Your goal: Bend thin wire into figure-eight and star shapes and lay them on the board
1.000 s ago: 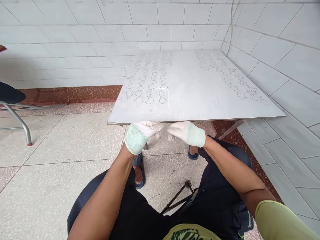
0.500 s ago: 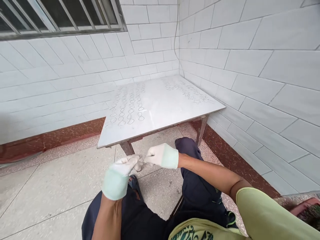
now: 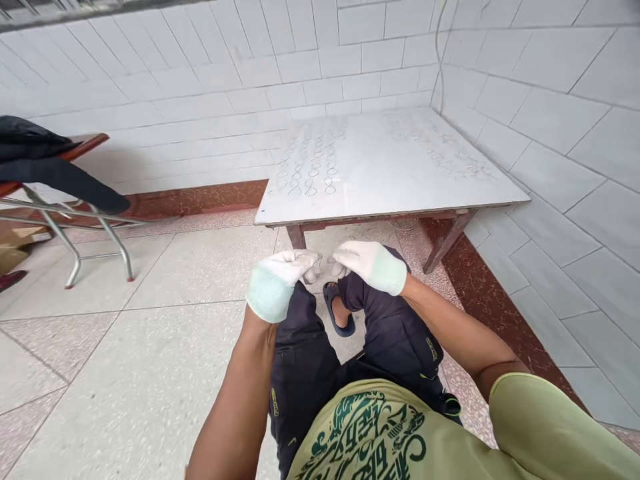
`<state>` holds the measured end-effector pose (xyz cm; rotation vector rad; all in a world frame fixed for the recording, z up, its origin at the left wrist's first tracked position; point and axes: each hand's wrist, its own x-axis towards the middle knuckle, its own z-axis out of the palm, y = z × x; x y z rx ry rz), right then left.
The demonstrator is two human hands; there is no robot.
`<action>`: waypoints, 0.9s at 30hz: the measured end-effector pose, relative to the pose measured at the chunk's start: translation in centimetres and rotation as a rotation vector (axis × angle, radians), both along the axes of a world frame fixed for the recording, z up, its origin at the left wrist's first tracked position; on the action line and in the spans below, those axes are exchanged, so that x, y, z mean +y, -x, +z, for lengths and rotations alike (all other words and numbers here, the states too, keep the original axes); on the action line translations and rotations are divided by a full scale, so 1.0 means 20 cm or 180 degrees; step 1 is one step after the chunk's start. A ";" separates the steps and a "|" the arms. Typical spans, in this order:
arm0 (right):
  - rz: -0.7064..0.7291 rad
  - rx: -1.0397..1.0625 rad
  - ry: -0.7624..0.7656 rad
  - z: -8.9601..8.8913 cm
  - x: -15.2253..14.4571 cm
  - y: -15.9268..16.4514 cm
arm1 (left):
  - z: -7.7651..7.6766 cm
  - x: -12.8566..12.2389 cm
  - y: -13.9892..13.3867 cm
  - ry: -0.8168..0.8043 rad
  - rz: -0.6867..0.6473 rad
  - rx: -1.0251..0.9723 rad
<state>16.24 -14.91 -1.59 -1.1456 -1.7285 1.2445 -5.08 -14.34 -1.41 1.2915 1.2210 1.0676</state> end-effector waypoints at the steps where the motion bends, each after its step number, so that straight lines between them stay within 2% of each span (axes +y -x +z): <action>1: 0.0039 0.0014 0.0056 0.01 0.00 0.00 | 0.02 -0.01 -0.02 -0.0002 -0.0037 0.0038; 4: 0.0074 0.0009 0.0172 0.02 -0.01 -0.01 | 0.07 -0.01 -0.08 0.0046 -0.0236 0.0229; 7: -0.0128 -0.0098 0.0139 0.01 0.00 -0.04 | 0.07 0.02 -0.14 0.0138 -0.0473 0.0443; 14: -0.0476 -0.0148 -0.0083 -0.12 0.05 -0.17 | -0.03 0.10 -0.26 0.0311 -0.0499 0.0653; 18: -0.0588 -0.0358 -0.0223 -0.15 0.05 -0.19 | -0.05 0.11 -0.27 0.0292 -0.0490 0.0556; 23: -0.0472 -0.0302 0.0017 -0.16 0.08 -0.17 | -0.06 0.13 -0.26 0.0276 -0.0543 0.0656; 27: -0.0313 -0.0072 0.0385 -0.16 0.11 -0.16 | -0.14 0.16 -0.26 0.0304 -0.0287 0.0359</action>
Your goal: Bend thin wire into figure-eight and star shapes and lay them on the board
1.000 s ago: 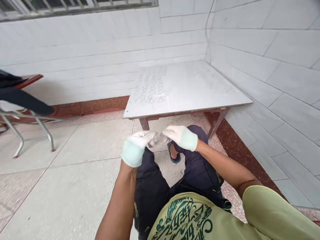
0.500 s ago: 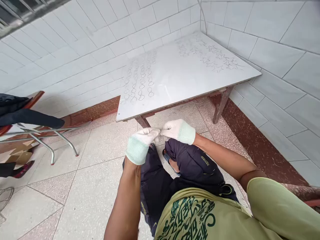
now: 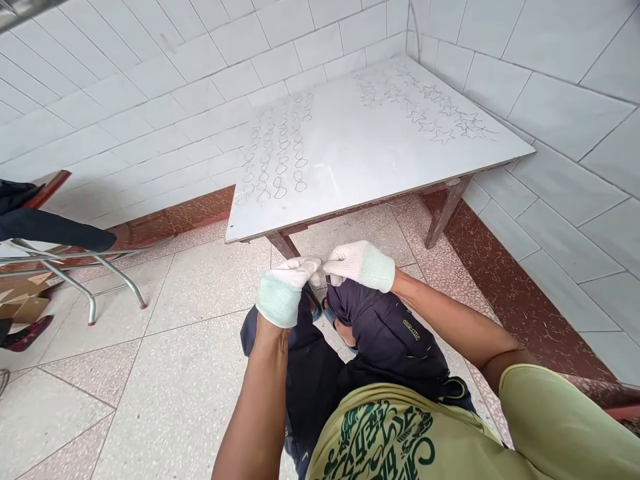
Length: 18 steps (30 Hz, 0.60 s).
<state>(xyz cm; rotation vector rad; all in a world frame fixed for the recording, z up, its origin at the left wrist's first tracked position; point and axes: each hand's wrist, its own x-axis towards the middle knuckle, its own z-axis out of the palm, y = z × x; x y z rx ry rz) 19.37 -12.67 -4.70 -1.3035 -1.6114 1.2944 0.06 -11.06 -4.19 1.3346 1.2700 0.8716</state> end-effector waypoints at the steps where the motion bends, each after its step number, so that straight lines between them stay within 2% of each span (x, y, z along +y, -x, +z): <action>1: -0.0001 -0.0040 -0.0073 0.00 0.01 0.00 | -0.03 0.01 0.01 -0.0002 0.0091 -0.0077; 4: 0.0009 -0.0367 -0.0447 0.01 0.03 -0.01 | -0.10 0.03 0.02 -0.0003 0.0302 -0.0264; 7: 0.0158 -0.0605 -0.0490 0.00 0.07 -0.02 | -0.13 0.03 0.02 0.0050 0.0336 -0.0502; 12: 0.0147 -0.0673 -0.0536 -0.01 0.10 -0.02 | -0.13 0.03 -0.02 0.0053 0.0355 -0.0726; 18: -0.0104 -0.0554 -0.0497 -0.01 0.12 -0.01 | -0.12 0.04 0.00 -0.0179 0.0591 -0.0299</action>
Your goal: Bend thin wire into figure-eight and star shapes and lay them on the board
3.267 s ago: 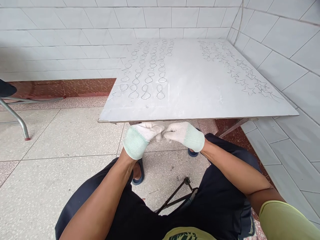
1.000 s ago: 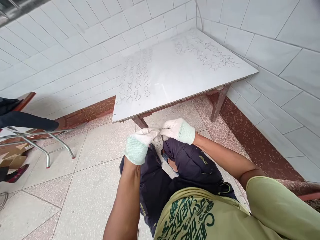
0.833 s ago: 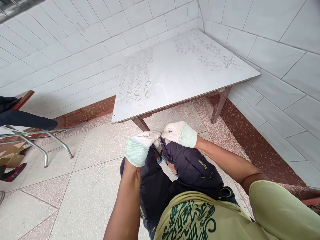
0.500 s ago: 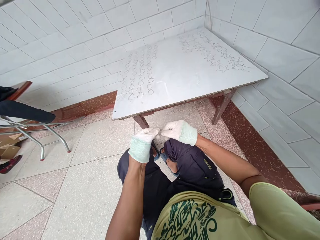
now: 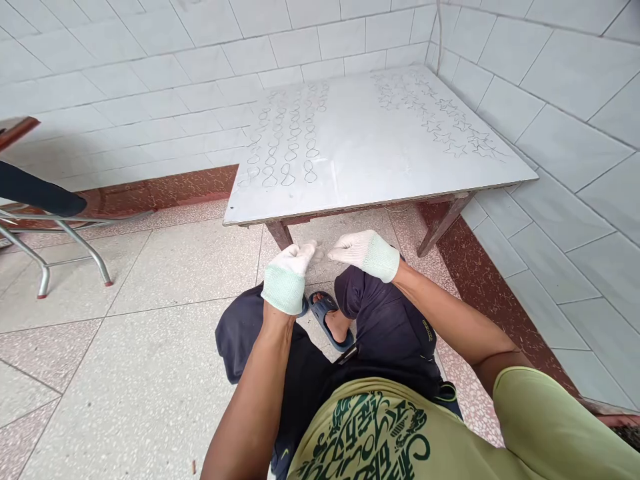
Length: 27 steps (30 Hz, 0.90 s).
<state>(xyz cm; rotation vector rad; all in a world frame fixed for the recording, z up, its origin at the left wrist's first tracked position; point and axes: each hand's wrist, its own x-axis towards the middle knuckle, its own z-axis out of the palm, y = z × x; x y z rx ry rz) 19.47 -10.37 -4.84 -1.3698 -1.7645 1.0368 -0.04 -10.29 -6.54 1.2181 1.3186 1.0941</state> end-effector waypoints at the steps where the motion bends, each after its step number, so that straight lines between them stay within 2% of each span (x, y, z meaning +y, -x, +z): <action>1: -0.0022 0.0052 0.0008 0.00 0.01 0.00 | 0.00 0.00 0.02 -0.0053 0.0051 0.0111; 7: -0.0327 0.0726 0.0171 -0.03 0.11 -0.02 | -0.04 -0.01 0.17 -0.0081 0.0118 0.0317; 11: -0.0538 0.1064 0.0333 0.03 0.20 -0.07 | -0.08 0.02 0.23 0.0026 0.0077 0.0391; 13: -0.0524 0.1142 0.0411 0.08 0.23 -0.09 | -0.06 0.05 0.22 0.0000 0.0017 0.0415; 17: -0.0578 0.1283 0.0416 0.14 0.29 -0.13 | 0.04 0.10 0.16 -0.0154 -0.0020 0.0706; 21: -0.0656 0.1025 0.0474 0.17 0.39 -0.19 | 0.09 0.14 0.14 -0.0055 0.0024 0.1123; 23: -0.0725 0.0743 0.0474 0.19 0.47 -0.25 | 0.07 0.16 0.17 -0.0054 0.0046 0.1233; 27: -0.0953 0.0327 0.0367 0.27 0.71 -0.46 | -0.02 0.19 0.30 0.0003 0.0091 0.1632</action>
